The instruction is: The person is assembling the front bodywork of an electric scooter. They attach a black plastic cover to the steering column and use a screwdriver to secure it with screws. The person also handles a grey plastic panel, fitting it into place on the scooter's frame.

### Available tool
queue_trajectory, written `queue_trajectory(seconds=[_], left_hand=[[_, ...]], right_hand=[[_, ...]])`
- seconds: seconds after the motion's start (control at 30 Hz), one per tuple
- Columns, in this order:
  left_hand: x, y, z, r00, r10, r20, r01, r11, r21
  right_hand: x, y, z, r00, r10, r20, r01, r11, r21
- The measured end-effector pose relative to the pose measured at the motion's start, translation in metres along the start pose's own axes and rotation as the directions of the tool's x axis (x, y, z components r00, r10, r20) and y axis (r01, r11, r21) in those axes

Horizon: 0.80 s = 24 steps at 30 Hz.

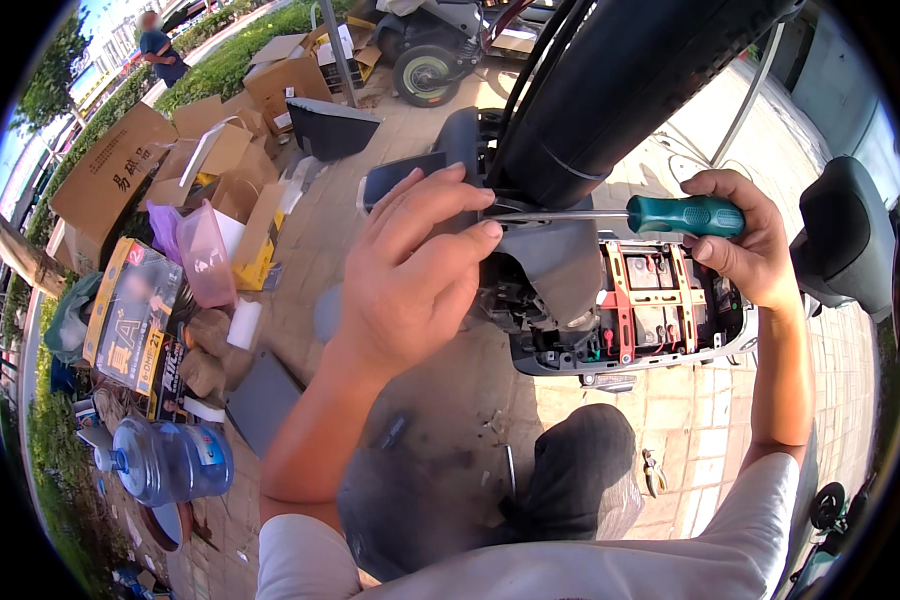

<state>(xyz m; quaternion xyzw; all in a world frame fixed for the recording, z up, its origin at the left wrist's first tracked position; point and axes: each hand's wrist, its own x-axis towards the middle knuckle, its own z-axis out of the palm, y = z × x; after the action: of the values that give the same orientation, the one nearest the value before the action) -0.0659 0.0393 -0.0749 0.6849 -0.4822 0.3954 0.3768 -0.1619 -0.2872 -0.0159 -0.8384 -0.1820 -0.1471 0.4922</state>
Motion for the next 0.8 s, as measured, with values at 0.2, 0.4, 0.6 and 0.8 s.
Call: queue_trajectory(seconds=[0.2, 0.4, 0.6, 0.8], left_hand=[[-0.006, 0.015, 0.010, 0.960, -0.217, -0.177, 0.212, 0.976, -0.049], [-0.005, 0.009, 0.013, 0.971, -0.174, -0.166, 0.182, 0.983, 0.036], [0.000, 0.001, -0.004, 0.992, -0.116, -0.053, 0.118, 0.993, 0.020], [0.007, 0.006, -0.009, 0.993, -0.118, -0.012, 0.119, 0.991, 0.063]], right_hand=[[0.003, -0.005, -0.007, 0.936, 0.326, 0.134, -0.352, 0.889, 0.293], [0.014, -0.011, -0.003, 0.979, -0.183, 0.086, 0.193, 0.973, -0.126], [0.011, -0.019, -0.005, 0.994, -0.023, 0.107, 0.023, 1.000, 0.004], [0.010, -0.015, -0.005, 0.986, -0.159, 0.050, 0.162, 0.985, -0.057]])
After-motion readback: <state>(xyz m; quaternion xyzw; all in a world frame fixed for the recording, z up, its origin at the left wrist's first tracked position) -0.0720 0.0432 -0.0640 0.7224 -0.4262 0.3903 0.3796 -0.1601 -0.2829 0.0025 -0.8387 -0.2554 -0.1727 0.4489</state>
